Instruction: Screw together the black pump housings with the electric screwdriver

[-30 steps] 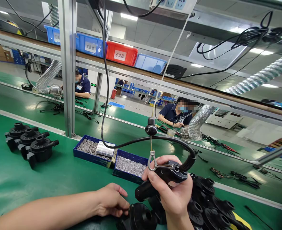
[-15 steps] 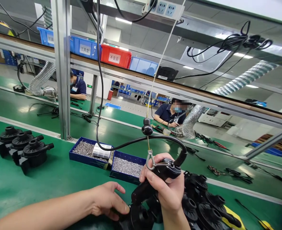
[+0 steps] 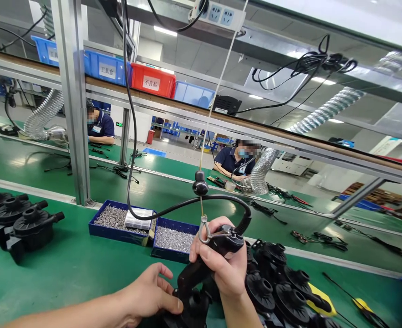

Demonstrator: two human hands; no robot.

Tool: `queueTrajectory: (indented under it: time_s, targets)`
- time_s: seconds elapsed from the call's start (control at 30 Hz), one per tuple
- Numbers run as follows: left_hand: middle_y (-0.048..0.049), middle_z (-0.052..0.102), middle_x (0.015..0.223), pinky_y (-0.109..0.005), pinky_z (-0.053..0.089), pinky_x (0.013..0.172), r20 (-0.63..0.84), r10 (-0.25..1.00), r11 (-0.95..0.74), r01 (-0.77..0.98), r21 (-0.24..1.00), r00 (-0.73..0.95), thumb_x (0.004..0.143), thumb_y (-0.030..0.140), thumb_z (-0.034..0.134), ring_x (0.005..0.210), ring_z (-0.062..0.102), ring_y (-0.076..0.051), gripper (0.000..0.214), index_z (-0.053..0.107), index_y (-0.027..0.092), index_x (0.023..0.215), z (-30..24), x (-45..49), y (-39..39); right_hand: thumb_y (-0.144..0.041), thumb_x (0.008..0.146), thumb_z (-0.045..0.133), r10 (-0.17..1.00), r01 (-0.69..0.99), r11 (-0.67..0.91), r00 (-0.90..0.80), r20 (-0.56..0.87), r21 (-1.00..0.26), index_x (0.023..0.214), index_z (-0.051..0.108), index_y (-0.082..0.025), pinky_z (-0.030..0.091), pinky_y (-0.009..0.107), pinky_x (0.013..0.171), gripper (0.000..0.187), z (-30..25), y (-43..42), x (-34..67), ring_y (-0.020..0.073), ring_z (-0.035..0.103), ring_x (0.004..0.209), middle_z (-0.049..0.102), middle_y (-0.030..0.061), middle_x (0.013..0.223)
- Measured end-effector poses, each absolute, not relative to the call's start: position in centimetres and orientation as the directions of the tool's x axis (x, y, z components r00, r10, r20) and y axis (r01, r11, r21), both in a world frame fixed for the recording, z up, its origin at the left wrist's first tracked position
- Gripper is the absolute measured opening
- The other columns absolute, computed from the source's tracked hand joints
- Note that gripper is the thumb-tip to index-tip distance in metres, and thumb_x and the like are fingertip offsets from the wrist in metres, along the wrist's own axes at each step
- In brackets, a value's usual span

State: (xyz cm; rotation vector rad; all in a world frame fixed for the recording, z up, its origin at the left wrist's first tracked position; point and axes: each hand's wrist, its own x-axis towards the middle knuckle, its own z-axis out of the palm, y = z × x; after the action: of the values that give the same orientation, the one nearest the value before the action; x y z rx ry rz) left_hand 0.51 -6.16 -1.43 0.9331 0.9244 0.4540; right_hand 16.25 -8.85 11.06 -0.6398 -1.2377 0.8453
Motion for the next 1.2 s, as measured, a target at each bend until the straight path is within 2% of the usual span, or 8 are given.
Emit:
queueTrajectory:
  time_s: [0.23, 0.47, 0.63, 0.7, 0.8, 0.93, 1.1, 1.2]
  targets:
    - [0.0082, 0.065, 0.076, -0.026, 0.035, 0.061, -0.442, 0.685, 0.515, 0.044, 0.856, 0.579, 0.049, 0.018, 0.093, 0.062, 0.053, -0.011, 0.065, 0.053, 0.023, 0.1, -1.7, 0.3, -6.2, -0.035, 0.091, 0.085, 0.824, -0.206, 0.562, 0.063, 0.562, -0.801, 0.105, 0.06, -0.026, 0.054, 0.03, 0.055, 0.03, 10.2, -8.1, 16.0, 0.018, 0.067, 0.053, 0.069, -0.0036, 0.071]
    - [0.0069, 0.068, 0.08, -0.026, 0.042, 0.066, -0.375, 0.696, 0.499, -0.038, 0.866, 0.612, 0.057, 0.019, 0.093, 0.066, 0.057, -0.012, 0.06, 0.055, 0.022, 0.104, -3.2, 0.0, -6.3, -0.03, 0.094, 0.086, 0.82, -0.16, 0.572, 0.139, 0.556, -0.804, 0.107, 0.062, -0.025, 0.059, 0.029, 0.058, 0.027, 9.9, -8.4, 15.2, 0.0164, 0.068, 0.055, 0.07, -0.0033, 0.071]
    - [0.0051, 0.07, 0.08, -0.027, 0.044, 0.069, -0.343, 0.693, 0.484, -0.057, 0.873, 0.634, 0.059, 0.018, 0.091, 0.068, 0.058, -0.013, 0.057, 0.056, 0.021, 0.104, -3.6, 0.0, -6.2, -0.033, 0.093, 0.087, 0.823, -0.265, 0.54, -0.033, 0.568, -0.798, 0.105, 0.058, -0.026, 0.059, 0.033, 0.063, 0.032, 10.0, -8.1, 15.6, 0.0208, 0.073, 0.062, 0.071, -0.0029, 0.072]
    - [0.0049, 0.07, 0.08, -0.028, 0.045, 0.07, -0.341, 0.696, 0.48, -0.056, 0.876, 0.632, 0.059, 0.018, 0.091, 0.069, 0.059, -0.013, 0.057, 0.056, 0.021, 0.103, -3.4, 0.1, -6.2, -0.034, 0.094, 0.085, 0.847, -0.3, 0.475, -0.098, 0.522, -0.827, 0.106, 0.055, -0.027, 0.056, 0.03, 0.058, 0.033, 10.0, -8.1, 15.9, 0.0189, 0.071, 0.058, 0.07, -0.0035, 0.074]
    - [0.0059, 0.068, 0.077, -0.028, 0.044, 0.07, -0.363, 0.702, 0.48, -0.029, 0.877, 0.613, 0.055, 0.019, 0.092, 0.068, 0.057, -0.013, 0.058, 0.055, 0.022, 0.1, -2.9, 0.3, -6.3, -0.031, 0.097, 0.083, 0.867, -0.323, 0.434, -0.104, 0.488, -0.841, 0.107, 0.054, -0.027, 0.051, 0.024, 0.053, 0.031, 9.9, -8.3, 16.0, 0.0127, 0.064, 0.051, 0.069, -0.0051, 0.075]
    - [0.0058, 0.066, 0.078, -0.029, 0.044, 0.07, -0.344, 0.706, 0.455, -0.025, 0.89, 0.619, 0.054, 0.024, 0.092, 0.069, 0.056, -0.013, 0.061, 0.052, 0.023, 0.1, -2.1, 0.4, -6.5, -0.032, 0.097, 0.084, 0.835, -0.315, 0.468, -0.149, 0.53, -0.826, 0.112, 0.057, -0.026, 0.055, 0.028, 0.056, 0.032, 9.4, -8.0, 15.8, 0.0176, 0.07, 0.059, 0.071, -0.0012, 0.074]
    - [0.006, 0.066, 0.084, -0.027, 0.041, 0.068, -0.325, 0.726, 0.396, 0.018, 0.918, 0.606, 0.058, 0.027, 0.086, 0.067, 0.052, -0.011, 0.059, 0.05, 0.023, 0.104, -1.4, 0.1, -6.8, -0.03, 0.095, 0.085, 0.832, -0.337, 0.479, -0.119, 0.542, -0.81, 0.107, 0.06, -0.025, 0.042, 0.02, 0.048, 0.028, 8.8, -7.6, 16.1, 0.009, 0.056, 0.046, 0.066, -0.0049, 0.07]
    - [0.0052, 0.066, 0.088, -0.026, 0.039, 0.065, -0.309, 0.726, 0.352, 0.054, 0.935, 0.614, 0.061, 0.029, 0.084, 0.065, 0.049, -0.009, 0.058, 0.048, 0.023, 0.106, -1.4, 0.0, -6.8, -0.03, 0.093, 0.085, 0.831, -0.378, 0.457, -0.141, 0.538, -0.805, 0.102, 0.058, -0.025, 0.039, 0.019, 0.045, 0.029, 8.9, -7.5, 16.3, 0.0086, 0.053, 0.042, 0.066, -0.0051, 0.069]
